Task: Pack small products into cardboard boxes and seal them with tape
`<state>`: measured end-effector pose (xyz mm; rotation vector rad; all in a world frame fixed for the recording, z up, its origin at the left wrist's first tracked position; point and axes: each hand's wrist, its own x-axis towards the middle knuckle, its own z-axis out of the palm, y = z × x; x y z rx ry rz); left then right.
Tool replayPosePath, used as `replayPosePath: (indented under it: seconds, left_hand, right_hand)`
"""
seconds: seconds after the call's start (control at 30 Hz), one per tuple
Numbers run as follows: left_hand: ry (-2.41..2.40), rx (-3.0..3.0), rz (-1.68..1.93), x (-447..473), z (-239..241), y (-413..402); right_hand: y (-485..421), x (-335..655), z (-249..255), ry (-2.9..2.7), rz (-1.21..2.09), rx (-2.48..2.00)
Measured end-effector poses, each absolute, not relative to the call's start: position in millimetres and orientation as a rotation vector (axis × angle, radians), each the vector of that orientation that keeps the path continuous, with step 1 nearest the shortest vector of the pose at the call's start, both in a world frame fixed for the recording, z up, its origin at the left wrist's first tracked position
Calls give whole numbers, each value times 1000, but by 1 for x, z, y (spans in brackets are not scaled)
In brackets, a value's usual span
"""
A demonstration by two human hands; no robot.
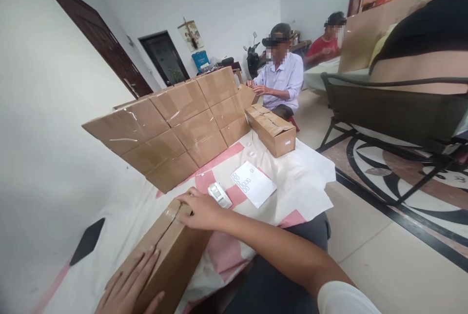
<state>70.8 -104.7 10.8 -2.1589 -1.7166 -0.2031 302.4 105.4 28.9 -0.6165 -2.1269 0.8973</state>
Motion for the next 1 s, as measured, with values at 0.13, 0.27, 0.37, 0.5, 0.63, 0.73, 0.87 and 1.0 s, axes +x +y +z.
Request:
replayPosePath:
  seconds: [0.13,0.27,0.37,0.5,0.63,0.73,0.87,1.0]
  left_hand:
    - [-1795,-2151,-321,65,17,-82]
    - [-1901,-2191,-351,32,20,-59]
    - [-2003,-2203,-289,15,28,-43]
    - [-2068,-2022,-264,37,43,-28]
    - [-1698,-1928,-690,112,39,-10]
    - [-1635,-2195,-890,171,17,25]
    - [-1944,-2463,-1020,209,-28,92]
    - [-2113,-2377,-1409,210,-63,127]
  right_hand:
    - [141,313,27,-1791,1057,-768]
    - [176,326,20,-1615,1270,-1156]
    - [188,332,14,-1546,1423,-1238]
    - [189,332,13,-1453,1532,-1257]
    - [187,330,17,-1357,1676,-1217]
    - [185,329,19,-1312,1653,-1260]
    - [177,328,18,-1378,1545,-1281]
    - [166,322,12,-1493,1344,-1267]
